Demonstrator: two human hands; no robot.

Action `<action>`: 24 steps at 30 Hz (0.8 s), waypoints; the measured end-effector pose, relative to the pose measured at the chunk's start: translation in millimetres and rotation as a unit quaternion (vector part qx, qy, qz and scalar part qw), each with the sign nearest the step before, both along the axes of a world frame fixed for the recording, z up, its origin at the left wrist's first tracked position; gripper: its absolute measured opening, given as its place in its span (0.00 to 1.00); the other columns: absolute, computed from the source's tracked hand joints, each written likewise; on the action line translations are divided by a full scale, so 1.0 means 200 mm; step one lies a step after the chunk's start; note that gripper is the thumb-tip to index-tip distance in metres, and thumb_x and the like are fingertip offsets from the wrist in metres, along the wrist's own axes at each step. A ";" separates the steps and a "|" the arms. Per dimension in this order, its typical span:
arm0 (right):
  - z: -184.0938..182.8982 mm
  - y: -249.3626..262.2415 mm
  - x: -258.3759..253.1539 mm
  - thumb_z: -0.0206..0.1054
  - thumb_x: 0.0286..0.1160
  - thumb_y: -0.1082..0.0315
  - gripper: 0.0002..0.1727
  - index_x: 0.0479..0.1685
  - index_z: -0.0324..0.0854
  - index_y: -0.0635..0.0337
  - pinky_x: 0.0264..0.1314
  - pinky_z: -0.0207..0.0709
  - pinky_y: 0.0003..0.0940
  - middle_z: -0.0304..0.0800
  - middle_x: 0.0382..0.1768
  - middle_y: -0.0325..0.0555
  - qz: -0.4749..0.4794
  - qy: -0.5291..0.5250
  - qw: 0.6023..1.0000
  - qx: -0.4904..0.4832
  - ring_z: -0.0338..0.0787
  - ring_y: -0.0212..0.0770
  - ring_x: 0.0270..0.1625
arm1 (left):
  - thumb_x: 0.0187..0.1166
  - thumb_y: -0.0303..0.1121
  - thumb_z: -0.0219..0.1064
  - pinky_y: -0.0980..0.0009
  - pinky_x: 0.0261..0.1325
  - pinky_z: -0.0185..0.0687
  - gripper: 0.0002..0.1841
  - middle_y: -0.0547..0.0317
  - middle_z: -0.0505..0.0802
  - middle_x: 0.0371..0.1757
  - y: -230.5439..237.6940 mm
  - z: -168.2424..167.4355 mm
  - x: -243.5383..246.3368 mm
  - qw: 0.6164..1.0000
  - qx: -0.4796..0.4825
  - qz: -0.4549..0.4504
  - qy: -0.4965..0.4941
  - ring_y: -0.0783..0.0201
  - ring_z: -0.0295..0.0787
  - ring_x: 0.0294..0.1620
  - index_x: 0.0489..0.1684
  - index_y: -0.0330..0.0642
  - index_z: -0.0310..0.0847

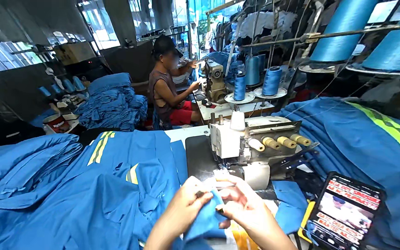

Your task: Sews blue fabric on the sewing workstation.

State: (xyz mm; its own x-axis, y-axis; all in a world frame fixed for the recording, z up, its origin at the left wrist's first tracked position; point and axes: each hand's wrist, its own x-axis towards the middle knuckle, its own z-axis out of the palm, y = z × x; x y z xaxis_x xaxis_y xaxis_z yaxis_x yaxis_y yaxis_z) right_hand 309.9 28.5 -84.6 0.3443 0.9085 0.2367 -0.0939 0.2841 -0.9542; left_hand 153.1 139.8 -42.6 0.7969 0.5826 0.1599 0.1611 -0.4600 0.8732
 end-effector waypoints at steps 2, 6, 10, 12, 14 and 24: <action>-0.02 0.03 0.02 0.73 0.64 0.80 0.35 0.76 0.68 0.62 0.25 0.91 0.35 0.93 0.39 0.44 -0.024 0.033 0.998 -0.052 0.93 0.40 0.27 | 0.85 0.35 0.65 0.72 0.66 0.78 0.14 0.52 0.91 0.53 0.12 0.05 0.11 0.996 0.014 -0.019 0.089 0.68 0.86 0.56 0.55 0.37 0.90; -0.10 0.07 0.06 0.69 0.69 0.77 0.29 0.74 0.71 0.65 0.22 0.87 0.31 0.93 0.32 0.44 -0.125 0.005 0.989 -0.073 0.89 0.36 0.21 | 0.79 0.39 0.68 0.56 0.64 0.81 0.10 0.60 0.94 0.49 0.21 -0.14 0.30 0.975 0.196 0.050 0.088 0.61 0.89 0.56 0.48 0.47 0.91; -0.13 0.04 0.09 0.68 0.66 0.80 0.28 0.70 0.72 0.64 0.20 0.84 0.27 0.90 0.30 0.40 -0.151 0.008 0.985 -0.082 0.87 0.32 0.19 | 0.74 0.30 0.70 0.48 0.65 0.84 0.08 0.52 0.95 0.54 0.03 -0.32 0.33 0.879 0.445 0.170 -0.027 0.48 0.91 0.60 0.44 0.49 0.96; -0.13 0.00 0.10 0.68 0.66 0.81 0.27 0.69 0.72 0.63 0.21 0.83 0.26 0.90 0.29 0.38 -0.151 -0.001 0.984 -0.092 0.87 0.31 0.21 | 0.68 0.24 0.69 0.52 0.60 0.86 0.14 0.51 0.97 0.48 -0.11 -0.37 0.33 0.850 0.478 0.221 -0.011 0.50 0.95 0.52 0.47 0.45 0.96; -0.12 -0.03 0.11 0.66 0.66 0.82 0.28 0.70 0.71 0.64 0.23 0.84 0.26 0.89 0.29 0.38 -0.148 -0.002 0.985 -0.092 0.87 0.31 0.22 | 0.66 0.23 0.69 0.49 0.58 0.87 0.16 0.50 0.98 0.42 -0.21 -0.39 0.34 0.845 0.482 0.228 0.045 0.50 0.96 0.44 0.51 0.40 0.96; -0.18 0.03 0.20 0.69 0.65 0.79 0.28 0.69 0.71 0.67 0.24 0.81 0.22 0.88 0.30 0.35 -0.209 -0.067 0.973 -0.078 0.85 0.27 0.24 | 0.73 0.26 0.67 0.52 0.58 0.89 0.09 0.43 0.97 0.40 -0.21 -0.37 0.41 0.875 0.407 0.261 0.023 0.46 0.96 0.45 0.41 0.31 0.94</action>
